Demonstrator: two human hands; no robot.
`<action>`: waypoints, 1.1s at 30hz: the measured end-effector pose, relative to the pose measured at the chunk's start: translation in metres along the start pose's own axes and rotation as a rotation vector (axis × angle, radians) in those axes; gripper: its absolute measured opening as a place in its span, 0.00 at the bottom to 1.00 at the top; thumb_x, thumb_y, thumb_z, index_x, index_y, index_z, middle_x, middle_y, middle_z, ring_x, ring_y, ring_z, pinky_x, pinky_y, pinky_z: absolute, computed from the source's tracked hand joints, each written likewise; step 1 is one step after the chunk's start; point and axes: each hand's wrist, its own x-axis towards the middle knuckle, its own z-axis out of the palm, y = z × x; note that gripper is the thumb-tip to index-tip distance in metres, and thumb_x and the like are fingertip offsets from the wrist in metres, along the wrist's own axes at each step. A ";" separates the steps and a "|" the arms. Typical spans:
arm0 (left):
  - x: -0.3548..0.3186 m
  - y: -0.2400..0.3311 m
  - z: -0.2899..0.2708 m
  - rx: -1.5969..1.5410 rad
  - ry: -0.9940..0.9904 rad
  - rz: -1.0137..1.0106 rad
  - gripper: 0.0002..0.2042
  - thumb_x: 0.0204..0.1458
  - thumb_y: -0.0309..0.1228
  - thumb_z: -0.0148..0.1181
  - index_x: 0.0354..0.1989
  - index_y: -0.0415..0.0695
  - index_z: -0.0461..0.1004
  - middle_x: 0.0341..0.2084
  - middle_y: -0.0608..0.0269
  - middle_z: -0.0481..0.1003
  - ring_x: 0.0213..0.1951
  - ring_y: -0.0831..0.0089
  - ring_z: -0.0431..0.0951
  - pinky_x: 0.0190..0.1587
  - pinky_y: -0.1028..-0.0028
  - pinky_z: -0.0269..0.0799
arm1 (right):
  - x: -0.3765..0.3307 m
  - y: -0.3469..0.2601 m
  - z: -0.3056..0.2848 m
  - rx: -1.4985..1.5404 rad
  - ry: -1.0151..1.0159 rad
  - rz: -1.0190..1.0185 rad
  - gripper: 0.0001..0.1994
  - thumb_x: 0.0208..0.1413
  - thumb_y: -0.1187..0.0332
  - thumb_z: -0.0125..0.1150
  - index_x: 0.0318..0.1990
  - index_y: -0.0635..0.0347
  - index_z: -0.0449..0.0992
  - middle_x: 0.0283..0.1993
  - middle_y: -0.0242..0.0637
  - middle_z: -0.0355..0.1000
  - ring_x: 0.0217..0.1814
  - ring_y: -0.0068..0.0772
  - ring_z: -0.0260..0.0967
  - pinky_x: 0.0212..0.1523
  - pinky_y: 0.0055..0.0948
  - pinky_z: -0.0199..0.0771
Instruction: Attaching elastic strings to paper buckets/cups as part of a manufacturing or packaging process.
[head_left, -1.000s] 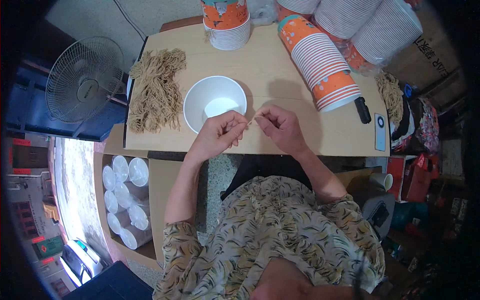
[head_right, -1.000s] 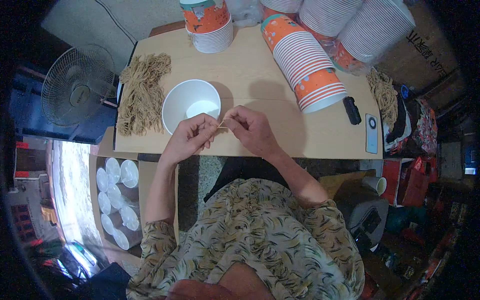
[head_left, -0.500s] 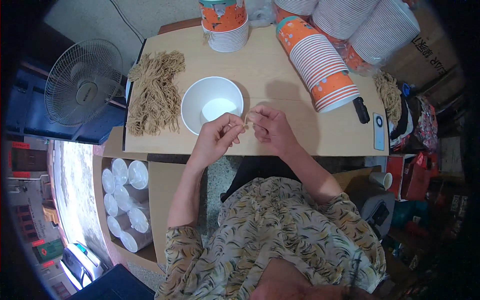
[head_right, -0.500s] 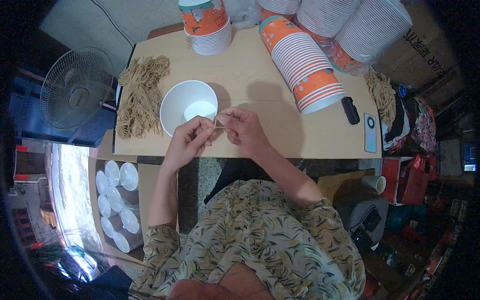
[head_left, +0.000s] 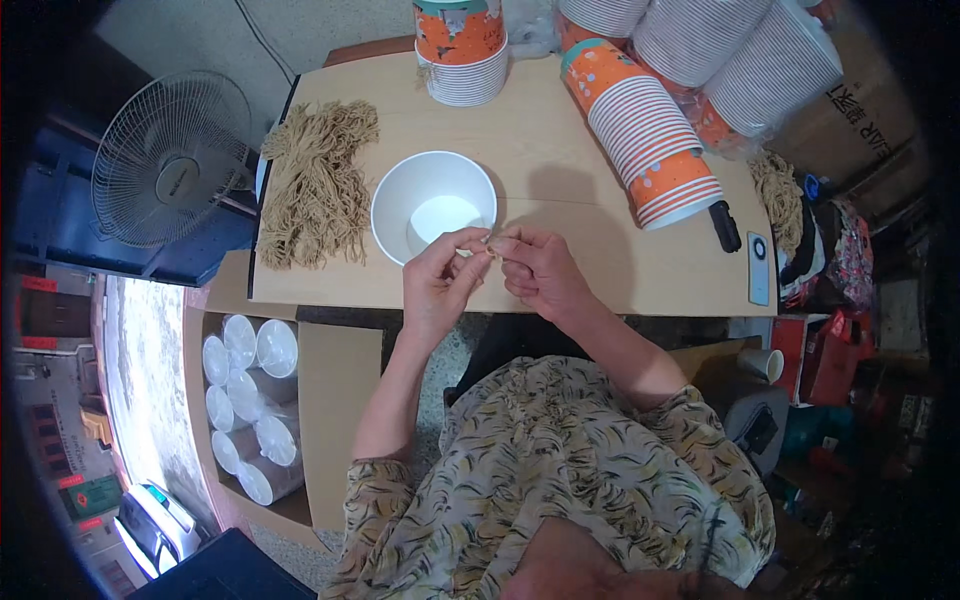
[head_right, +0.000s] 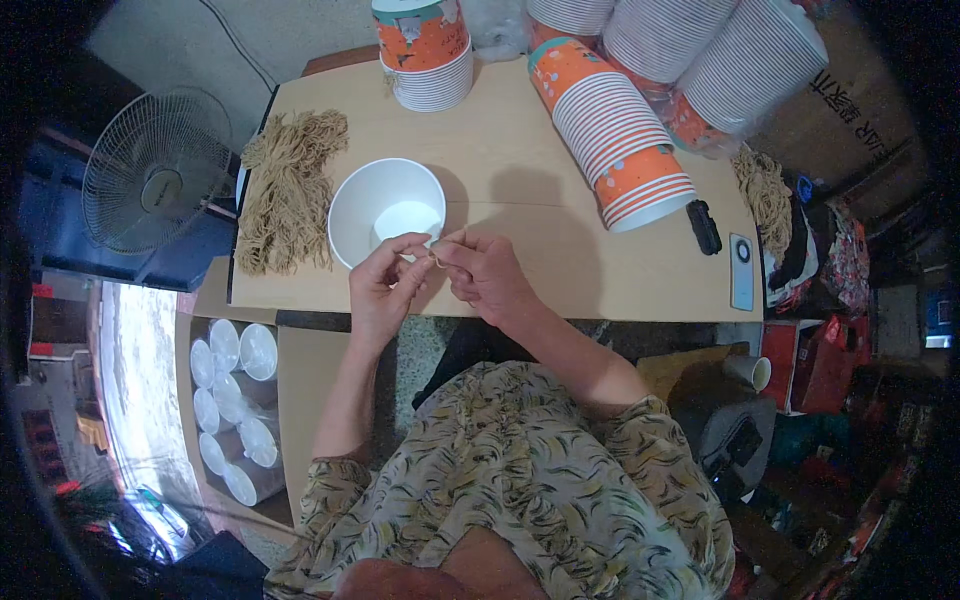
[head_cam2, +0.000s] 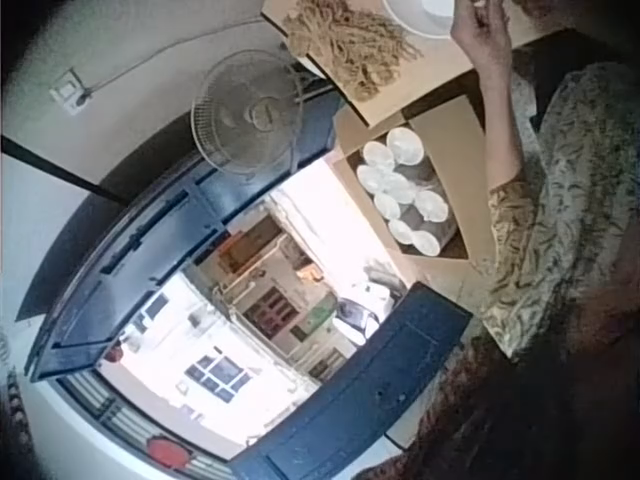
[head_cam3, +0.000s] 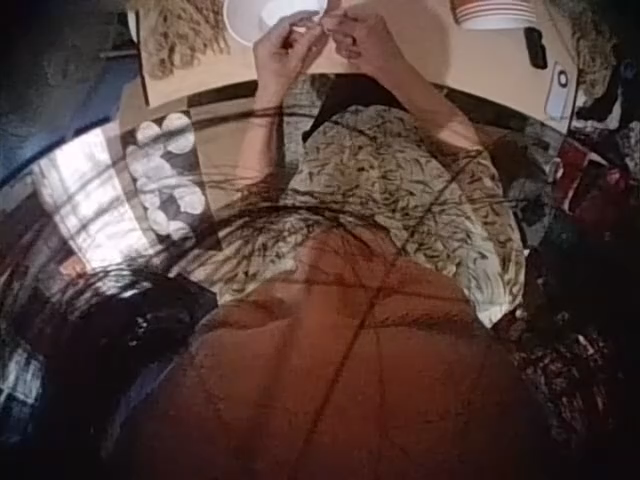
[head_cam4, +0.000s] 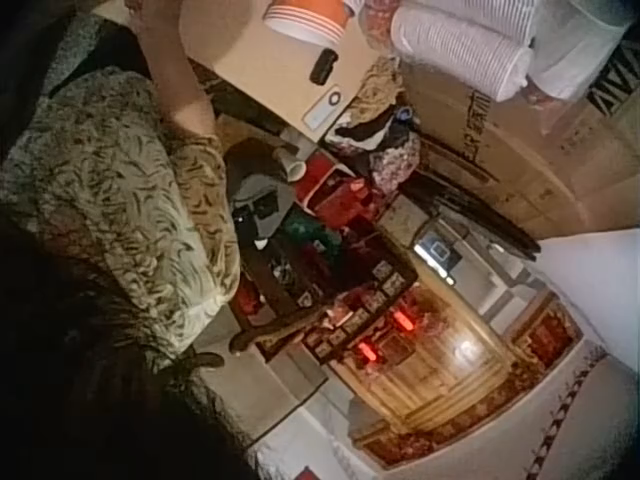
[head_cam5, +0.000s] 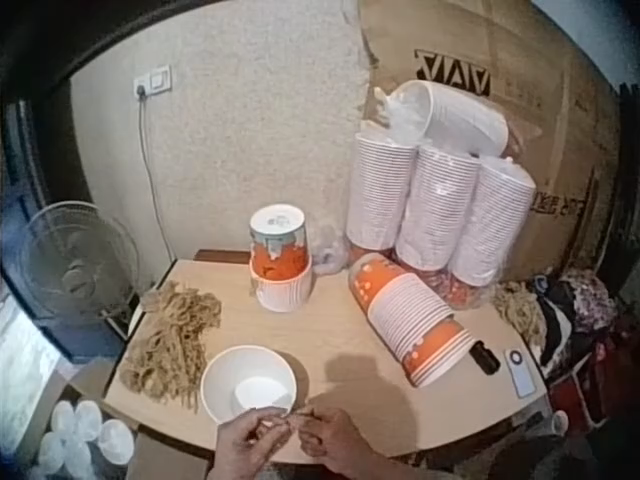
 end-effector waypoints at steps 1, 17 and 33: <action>-0.001 -0.001 0.000 0.033 0.007 0.028 0.09 0.57 0.22 0.64 0.47 0.39 0.79 0.30 0.70 0.78 0.25 0.88 0.73 0.26 0.84 0.68 | 0.001 0.000 -0.001 -0.007 -0.011 0.003 0.07 0.59 0.68 0.66 0.36 0.61 0.77 0.18 0.21 0.59 0.14 0.11 0.50 0.15 0.17 0.47; -0.003 -0.004 -0.011 0.185 0.010 0.019 0.02 0.58 0.21 0.63 0.38 0.36 0.78 0.32 0.65 0.80 0.29 0.83 0.75 0.29 0.79 0.71 | 0.003 -0.010 0.001 -0.126 0.042 0.015 0.06 0.62 0.65 0.62 0.38 0.56 0.76 0.19 0.20 0.58 0.15 0.11 0.49 0.15 0.18 0.48; 0.011 -0.002 -0.011 -0.241 -0.100 -0.356 0.08 0.60 0.29 0.63 0.44 0.39 0.78 0.30 0.66 0.82 0.28 0.84 0.80 0.25 0.85 0.67 | -0.008 -0.007 -0.001 -1.056 0.025 -0.736 0.07 0.50 0.73 0.70 0.38 0.57 0.81 0.31 0.27 0.74 0.23 0.16 0.63 0.23 0.20 0.63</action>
